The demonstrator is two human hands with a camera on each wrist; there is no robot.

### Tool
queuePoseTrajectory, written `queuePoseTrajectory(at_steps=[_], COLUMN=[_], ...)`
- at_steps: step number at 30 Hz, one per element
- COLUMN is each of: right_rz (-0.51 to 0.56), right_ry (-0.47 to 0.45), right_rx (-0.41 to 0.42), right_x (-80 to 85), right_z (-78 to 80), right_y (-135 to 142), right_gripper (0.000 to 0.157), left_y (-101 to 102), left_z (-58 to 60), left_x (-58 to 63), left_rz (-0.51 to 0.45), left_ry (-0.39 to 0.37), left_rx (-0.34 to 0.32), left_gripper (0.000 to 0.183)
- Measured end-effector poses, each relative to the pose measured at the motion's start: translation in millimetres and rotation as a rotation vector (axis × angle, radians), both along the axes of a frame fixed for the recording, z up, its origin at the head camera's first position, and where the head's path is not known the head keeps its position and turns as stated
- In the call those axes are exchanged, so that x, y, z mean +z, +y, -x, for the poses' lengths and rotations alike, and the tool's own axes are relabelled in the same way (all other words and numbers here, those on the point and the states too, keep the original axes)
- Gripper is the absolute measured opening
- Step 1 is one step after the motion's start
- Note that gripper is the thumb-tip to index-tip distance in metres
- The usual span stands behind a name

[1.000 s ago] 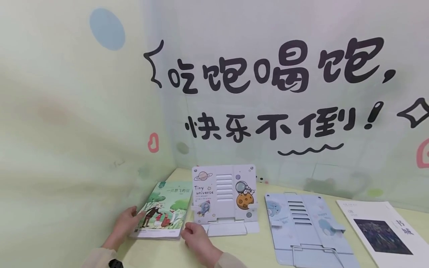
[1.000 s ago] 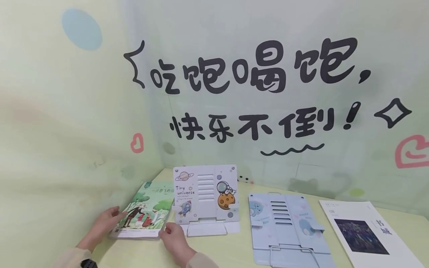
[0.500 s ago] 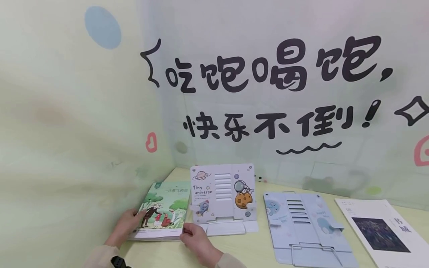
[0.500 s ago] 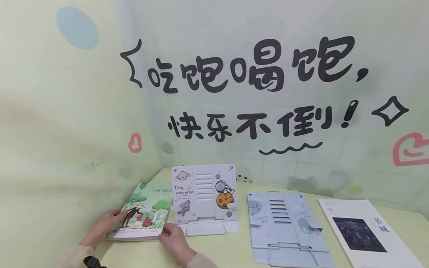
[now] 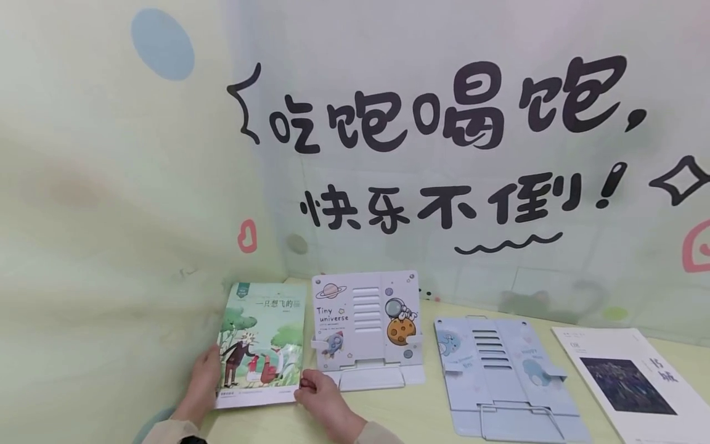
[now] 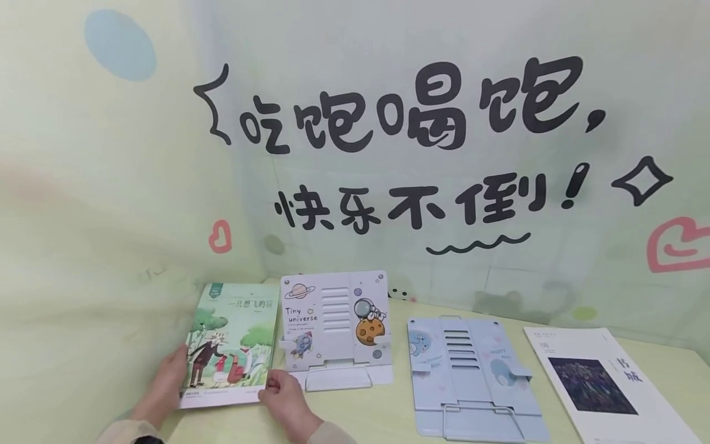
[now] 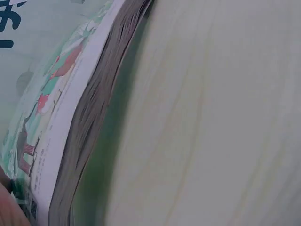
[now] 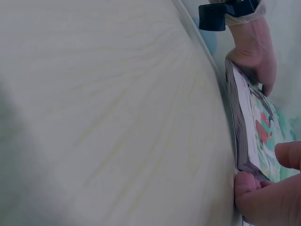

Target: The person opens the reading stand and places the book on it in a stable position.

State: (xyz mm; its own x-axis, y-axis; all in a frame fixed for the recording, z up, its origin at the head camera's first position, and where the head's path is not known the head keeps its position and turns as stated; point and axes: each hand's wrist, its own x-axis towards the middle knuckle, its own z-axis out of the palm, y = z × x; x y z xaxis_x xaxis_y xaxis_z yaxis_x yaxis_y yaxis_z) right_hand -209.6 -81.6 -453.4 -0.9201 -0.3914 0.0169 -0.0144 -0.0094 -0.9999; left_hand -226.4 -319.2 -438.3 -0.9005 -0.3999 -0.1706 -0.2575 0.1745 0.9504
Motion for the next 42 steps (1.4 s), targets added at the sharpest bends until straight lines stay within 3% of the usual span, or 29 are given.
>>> queuePoseTrajectory(at_steps=[6,11,15,21,27,32,35,39,42], right_rz=[0.000,0.012,0.018,-0.088,-0.113,-0.141,-0.146,-0.166,-0.205], right_ry=[0.015,0.067,0.117,0.247,0.318,0.333,0.333,0.345,0.371], right_rx=[-0.044,-0.045,-0.025,-0.024,-0.025,-0.040,-0.048,-0.085,-0.142], right_x=[-1.5,-0.5,5.3,29.1,53.2,66.4,74.7,83.9,86.5], right_z=[-2.4,-9.4,-15.0,-14.3,-14.2,-10.3,-3.6,10.7,24.6], right_y=[-3.6,-4.4,-0.5,9.7,22.6,40.0,54.8,78.9,98.1], right_gripper=[0.034,0.022,0.022,0.032,0.045,0.044,0.042,0.042,0.042], left_y=[6.1,8.2,11.3,20.7,33.6,50.6,65.3,83.1,93.1], left_z=[-2.9,-2.9,-4.6,-9.4,-11.2,-13.3,-13.4,-10.2,-4.0], left_x=[-5.1,-8.8,-6.3,11.5,34.4,51.6,62.4,74.6,80.2], left_rz=[-0.076,-0.105,-0.110,-0.115,-0.123,-0.115,-0.109,-0.082,-0.032], left_ry=[0.067,0.061,0.059,0.157,0.231,0.289,0.349,0.437,0.483], left_rx=[0.106,0.157,0.180,0.213,0.232,0.196,0.155,0.050,-0.054], left_gripper=[0.078,0.080,0.080,0.078,0.062,0.067,0.054,0.023,0.025])
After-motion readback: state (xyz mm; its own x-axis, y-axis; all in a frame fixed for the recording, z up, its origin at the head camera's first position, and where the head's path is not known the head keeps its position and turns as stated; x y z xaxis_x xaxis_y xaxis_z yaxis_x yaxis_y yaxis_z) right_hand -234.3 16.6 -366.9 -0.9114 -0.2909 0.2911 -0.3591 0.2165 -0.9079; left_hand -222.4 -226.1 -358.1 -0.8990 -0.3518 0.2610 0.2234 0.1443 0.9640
